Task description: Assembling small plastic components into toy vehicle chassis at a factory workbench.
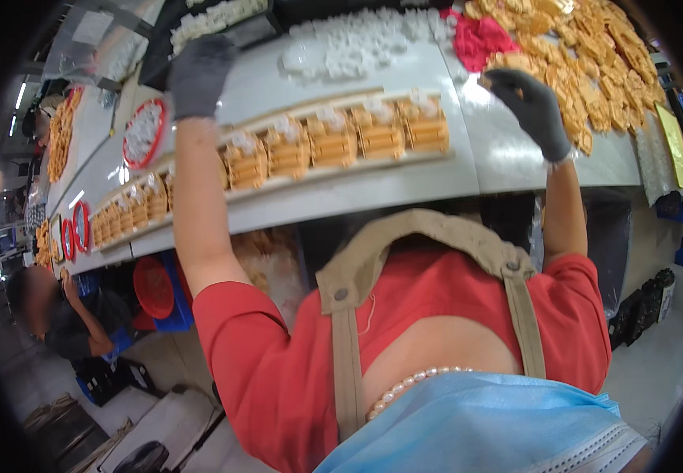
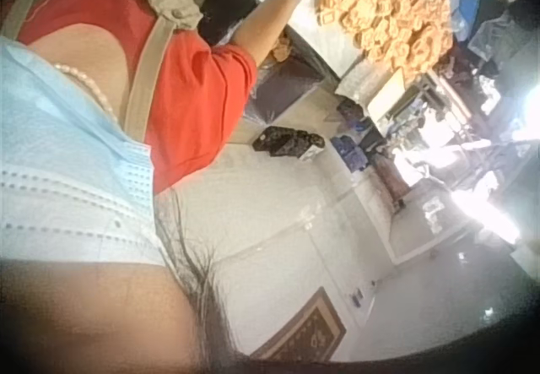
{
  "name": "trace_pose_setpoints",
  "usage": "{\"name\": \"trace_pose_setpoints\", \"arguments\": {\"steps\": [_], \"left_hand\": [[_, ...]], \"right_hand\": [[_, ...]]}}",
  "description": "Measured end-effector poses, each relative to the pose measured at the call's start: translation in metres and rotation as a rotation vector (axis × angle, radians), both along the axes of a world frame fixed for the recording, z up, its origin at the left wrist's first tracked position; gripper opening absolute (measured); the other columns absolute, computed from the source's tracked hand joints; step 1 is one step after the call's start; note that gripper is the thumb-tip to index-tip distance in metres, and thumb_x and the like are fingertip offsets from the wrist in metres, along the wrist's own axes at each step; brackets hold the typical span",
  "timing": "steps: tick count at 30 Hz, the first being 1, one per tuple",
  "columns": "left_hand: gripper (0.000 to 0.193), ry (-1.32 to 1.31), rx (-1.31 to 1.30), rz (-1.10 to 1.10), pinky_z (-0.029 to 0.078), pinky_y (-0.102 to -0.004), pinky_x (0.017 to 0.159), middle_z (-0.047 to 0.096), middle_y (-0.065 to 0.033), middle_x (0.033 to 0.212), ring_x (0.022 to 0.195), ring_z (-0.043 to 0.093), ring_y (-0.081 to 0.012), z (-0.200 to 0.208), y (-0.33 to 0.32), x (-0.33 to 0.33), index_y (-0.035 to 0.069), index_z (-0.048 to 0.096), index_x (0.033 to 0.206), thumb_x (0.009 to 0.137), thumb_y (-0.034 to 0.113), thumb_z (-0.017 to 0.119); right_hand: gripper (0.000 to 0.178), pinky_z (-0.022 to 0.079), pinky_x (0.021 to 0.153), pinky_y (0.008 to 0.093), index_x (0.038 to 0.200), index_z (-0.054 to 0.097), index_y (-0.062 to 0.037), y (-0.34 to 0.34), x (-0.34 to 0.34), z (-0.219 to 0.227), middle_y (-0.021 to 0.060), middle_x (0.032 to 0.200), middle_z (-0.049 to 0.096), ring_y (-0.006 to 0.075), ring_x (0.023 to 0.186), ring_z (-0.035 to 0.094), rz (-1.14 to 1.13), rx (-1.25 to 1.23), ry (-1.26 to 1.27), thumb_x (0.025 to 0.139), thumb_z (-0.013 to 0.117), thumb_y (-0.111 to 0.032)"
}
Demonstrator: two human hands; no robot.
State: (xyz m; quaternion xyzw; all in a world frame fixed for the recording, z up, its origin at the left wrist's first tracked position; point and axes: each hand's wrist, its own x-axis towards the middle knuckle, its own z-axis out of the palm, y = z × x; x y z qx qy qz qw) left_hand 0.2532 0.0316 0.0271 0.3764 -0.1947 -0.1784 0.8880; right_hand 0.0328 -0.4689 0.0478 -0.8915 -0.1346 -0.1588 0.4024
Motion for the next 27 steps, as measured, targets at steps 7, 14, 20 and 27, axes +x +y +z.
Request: {"name": "trace_pose_setpoints", "arguments": {"steps": [7, 14, 20, 27], "left_hand": [[0.031, 0.35, -0.21, 0.918, 0.032, -0.0605, 0.097, 0.054, -0.025, 0.112, 0.109, 0.047, -0.042, -0.003, 0.14, -0.266, -0.005, 0.054, 0.101, 0.088, 0.021, 0.043], [0.024, 0.456, -0.207, 1.669, 0.037, -0.06, 0.092, 0.057, -0.0254, 0.103, 0.102, 0.053, -0.0415, -0.03, 0.202, -0.511, -0.003, 0.055, 0.089, 0.085, 0.016, 0.042], [0.02, 0.486, -0.381, 1.697, 0.041, -0.0582, 0.089, 0.061, -0.0237, 0.099, 0.098, 0.057, -0.0396, -0.04, 0.171, -0.538, -0.001, 0.056, 0.085, 0.083, 0.014, 0.044], [0.025, 0.441, -0.372, 1.321, 0.042, -0.0555, 0.091, 0.061, -0.023, 0.101, 0.099, 0.057, -0.0384, -0.046, 0.119, -0.426, -0.002, 0.06, 0.095, 0.085, 0.017, 0.047]], "right_hand": [[0.024, 0.045, 0.087, 0.0221, 0.111, 0.058, 0.0032, -0.027, -0.031, -0.007, 0.0079, 0.107, 0.063, 0.0116, 0.098, 0.057, 0.086, 0.223, 0.062, 0.087, 0.054, 0.001], [0.024, 0.044, 0.089, 0.0237, 0.11, 0.058, 0.004, -0.015, -0.036, -0.019, 0.0087, 0.106, 0.063, 0.0125, 0.098, 0.058, 0.209, 0.391, 0.088, 0.087, 0.056, 0.0], [0.022, 0.044, 0.089, 0.0262, 0.109, 0.058, 0.004, -0.032, -0.028, -0.01, 0.0097, 0.107, 0.062, 0.0148, 0.1, 0.057, 0.258, 0.44, 0.128, 0.088, 0.054, 0.0], [0.021, 0.046, 0.083, 0.0231, 0.107, 0.06, 0.003, 0.021, 0.024, 0.021, 0.0079, 0.099, 0.064, 0.0123, 0.092, 0.059, 0.311, 0.397, 0.195, 0.088, 0.056, -0.006]]}}
